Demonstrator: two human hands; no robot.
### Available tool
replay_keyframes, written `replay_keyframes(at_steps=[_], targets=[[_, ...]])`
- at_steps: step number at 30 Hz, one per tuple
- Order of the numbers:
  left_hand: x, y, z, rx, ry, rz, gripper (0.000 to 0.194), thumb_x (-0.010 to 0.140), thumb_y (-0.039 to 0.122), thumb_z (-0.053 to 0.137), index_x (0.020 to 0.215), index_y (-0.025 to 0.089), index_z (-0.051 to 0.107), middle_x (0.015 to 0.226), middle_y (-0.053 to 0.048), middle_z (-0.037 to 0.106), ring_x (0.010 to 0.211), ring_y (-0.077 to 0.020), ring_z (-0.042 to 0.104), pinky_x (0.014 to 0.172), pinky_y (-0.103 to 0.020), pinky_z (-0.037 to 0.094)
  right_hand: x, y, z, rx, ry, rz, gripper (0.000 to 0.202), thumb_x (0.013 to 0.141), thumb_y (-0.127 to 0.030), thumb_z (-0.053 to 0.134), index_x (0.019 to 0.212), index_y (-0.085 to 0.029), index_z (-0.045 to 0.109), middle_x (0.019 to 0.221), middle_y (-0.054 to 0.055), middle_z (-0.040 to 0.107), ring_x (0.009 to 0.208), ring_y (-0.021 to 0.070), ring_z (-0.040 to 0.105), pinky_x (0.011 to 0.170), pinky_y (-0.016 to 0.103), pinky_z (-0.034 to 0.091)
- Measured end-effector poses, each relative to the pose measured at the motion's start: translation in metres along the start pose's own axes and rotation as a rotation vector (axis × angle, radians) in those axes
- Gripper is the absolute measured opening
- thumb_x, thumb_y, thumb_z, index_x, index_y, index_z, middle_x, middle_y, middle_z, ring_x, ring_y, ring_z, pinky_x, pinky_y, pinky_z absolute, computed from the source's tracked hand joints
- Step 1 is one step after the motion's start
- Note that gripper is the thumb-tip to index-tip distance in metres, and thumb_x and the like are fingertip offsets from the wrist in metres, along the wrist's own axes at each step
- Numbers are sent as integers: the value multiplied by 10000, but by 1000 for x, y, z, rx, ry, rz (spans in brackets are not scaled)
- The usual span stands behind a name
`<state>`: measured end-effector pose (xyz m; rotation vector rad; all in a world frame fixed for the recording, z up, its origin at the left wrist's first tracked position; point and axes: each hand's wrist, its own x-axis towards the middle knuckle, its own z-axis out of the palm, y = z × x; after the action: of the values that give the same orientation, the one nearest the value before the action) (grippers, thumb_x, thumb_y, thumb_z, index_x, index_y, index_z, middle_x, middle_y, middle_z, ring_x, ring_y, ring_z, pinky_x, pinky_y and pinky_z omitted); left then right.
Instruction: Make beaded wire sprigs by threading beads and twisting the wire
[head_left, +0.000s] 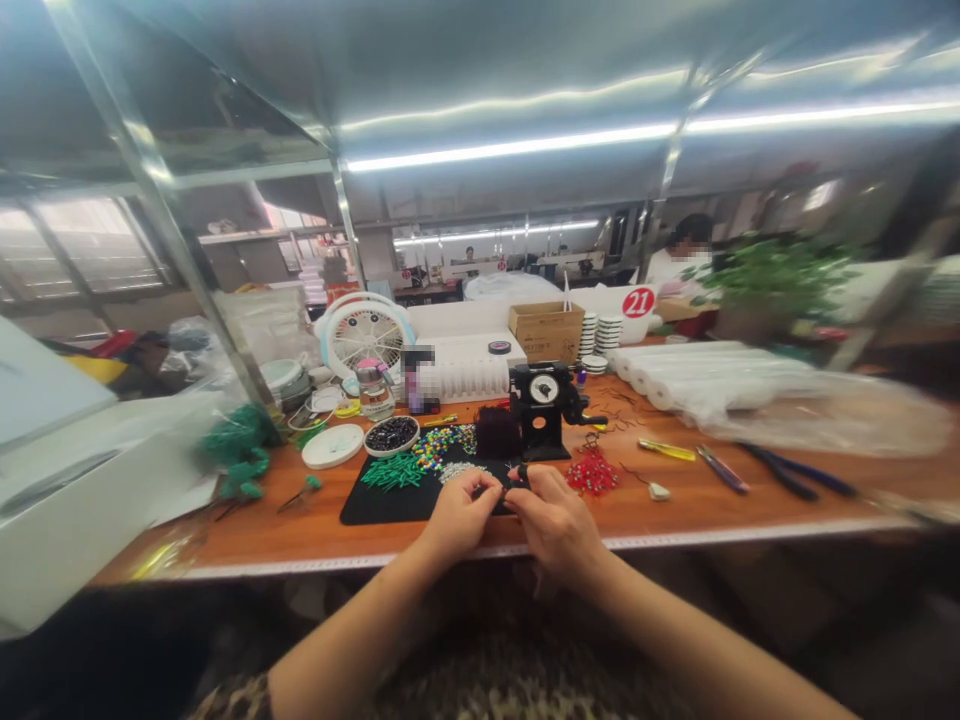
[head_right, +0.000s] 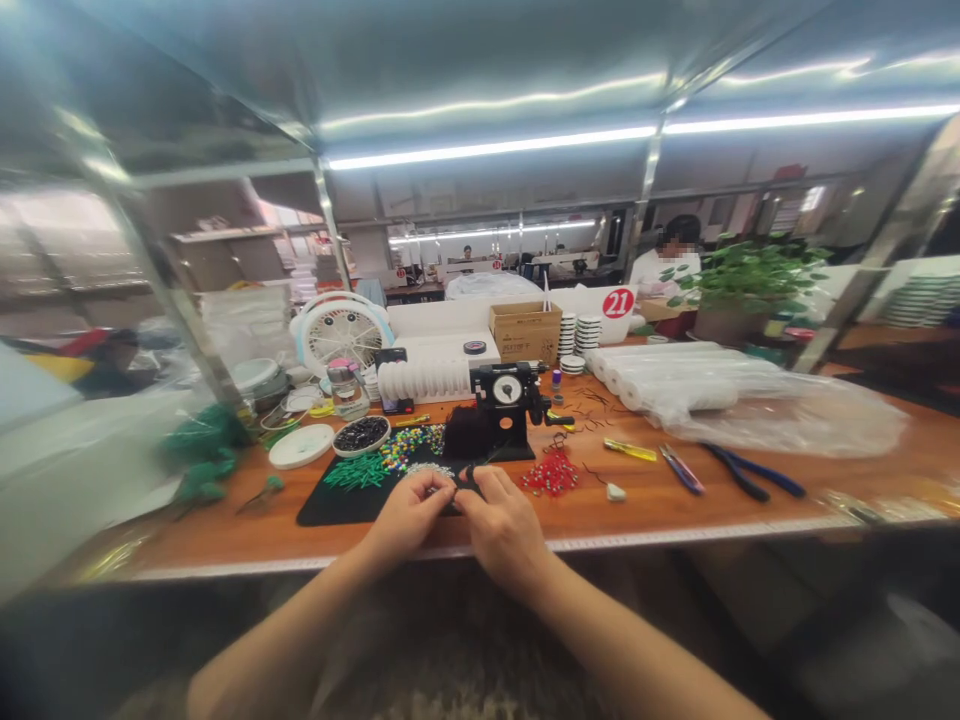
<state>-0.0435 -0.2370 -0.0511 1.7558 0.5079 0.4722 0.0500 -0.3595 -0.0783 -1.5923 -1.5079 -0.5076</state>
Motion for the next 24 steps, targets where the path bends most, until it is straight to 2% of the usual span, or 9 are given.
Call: replay_keyframes(at_steps=[2,4,9,11,14,16,19,21,24], targets=[[-2,1,-4,173,-15,178,128,753,266,573,703,154,610,765,-44,574,774,-165,492,754,-290,380,9,5,-2,104,-37,-33,283,927,-67,356,918,-141,629,1049,153,519,984,282,524,813,385,479],[-4,-1,-5,397,-30,376,166,847,223,476,796,155,619,839,-61,573,831,-171,503,793,-302,394,20,10,-1,202,-66,49,244,915,-58,396,863,-140,620,975,122,524,886,246,560,762,339,485],[-4,-13,-5,912,24,674,243,905,160,355,902,131,595,1000,-114,557,784,-161,550,684,-273,453,48,29,4,253,-203,349,207,824,13,571,697,-137,637,736,27,538,705,188,552,658,275,434],[-3,-17,-5,987,21,784,237,892,129,350,935,123,583,1060,-132,563,826,-172,569,711,-279,464,54,36,7,276,-259,370,200,778,30,623,675,-137,658,690,13,568,666,180,561,619,257,430],[-2,-16,-5,878,-65,839,231,888,115,350,918,132,578,1073,-127,590,917,-179,568,793,-291,452,53,42,8,304,-285,367,209,731,45,648,649,-147,668,645,-7,589,627,170,568,588,241,432],[-3,-13,-4,633,-94,681,189,872,144,402,824,146,585,1001,-101,608,898,-171,556,802,-289,432,46,39,7,298,-243,371,207,754,23,622,648,-150,662,696,10,592,668,179,574,619,257,442],[-3,-7,-1,86,-6,140,113,770,233,555,702,146,576,711,-42,561,676,-134,502,629,-250,399,30,24,1,247,0,315,134,842,-84,574,798,-154,679,857,64,570,818,219,563,723,308,446],[-3,-6,1,-142,21,-132,167,709,305,591,688,143,555,508,24,411,475,-97,359,463,-230,274,17,12,-3,224,115,302,131,881,-170,570,816,-167,683,778,44,533,718,203,551,654,299,437],[-2,-6,6,-273,-25,-250,244,655,368,597,686,142,511,440,74,279,398,-65,222,421,-226,145,2,0,-1,205,12,401,117,845,-216,647,738,-183,684,685,16,520,608,187,534,557,284,401]])
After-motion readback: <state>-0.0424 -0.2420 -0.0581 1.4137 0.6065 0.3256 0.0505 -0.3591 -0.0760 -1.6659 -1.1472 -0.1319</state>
